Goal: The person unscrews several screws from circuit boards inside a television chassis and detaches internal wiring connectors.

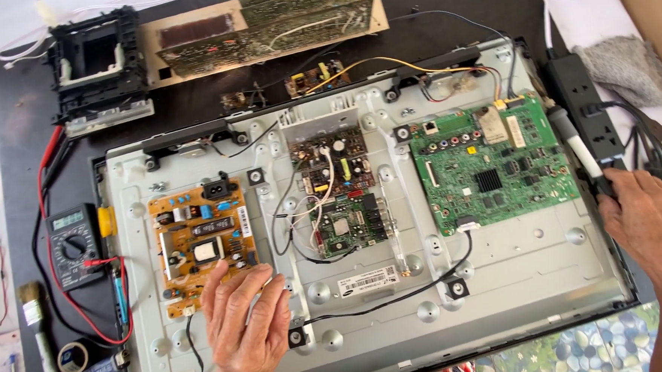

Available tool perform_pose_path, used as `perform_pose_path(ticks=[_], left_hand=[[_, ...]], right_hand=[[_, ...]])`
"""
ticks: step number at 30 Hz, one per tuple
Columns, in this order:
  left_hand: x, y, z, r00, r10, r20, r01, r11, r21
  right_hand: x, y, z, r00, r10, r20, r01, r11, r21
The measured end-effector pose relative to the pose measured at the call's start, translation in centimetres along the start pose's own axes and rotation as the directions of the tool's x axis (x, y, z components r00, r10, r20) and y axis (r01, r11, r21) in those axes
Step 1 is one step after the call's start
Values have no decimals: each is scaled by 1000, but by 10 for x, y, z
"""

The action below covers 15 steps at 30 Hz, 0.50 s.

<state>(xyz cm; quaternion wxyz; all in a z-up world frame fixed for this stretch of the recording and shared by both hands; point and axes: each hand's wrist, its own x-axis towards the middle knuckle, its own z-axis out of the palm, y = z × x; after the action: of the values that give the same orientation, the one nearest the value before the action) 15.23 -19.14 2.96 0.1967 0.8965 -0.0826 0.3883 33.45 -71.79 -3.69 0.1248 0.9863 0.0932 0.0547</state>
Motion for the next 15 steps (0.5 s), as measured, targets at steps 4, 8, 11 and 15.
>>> perform_pose_path(ticks=[4,8,11,15], left_hand=[[-13,-2,2,1000,6,10,-7,999,33],[-13,0,1,999,-6,47,4,999,32],[-9,0,-1,1000,20,22,-20,1000,15],[-13,-3,1,998,54,11,-54,998,-18]], right_hand=[[3,7,16,997,48,61,-53,995,85],[1,40,71,996,-84,-40,86,995,52],[9,55,96,989,-129,-65,139,977,165],[20,60,106,973,-67,222,-98,751,653]])
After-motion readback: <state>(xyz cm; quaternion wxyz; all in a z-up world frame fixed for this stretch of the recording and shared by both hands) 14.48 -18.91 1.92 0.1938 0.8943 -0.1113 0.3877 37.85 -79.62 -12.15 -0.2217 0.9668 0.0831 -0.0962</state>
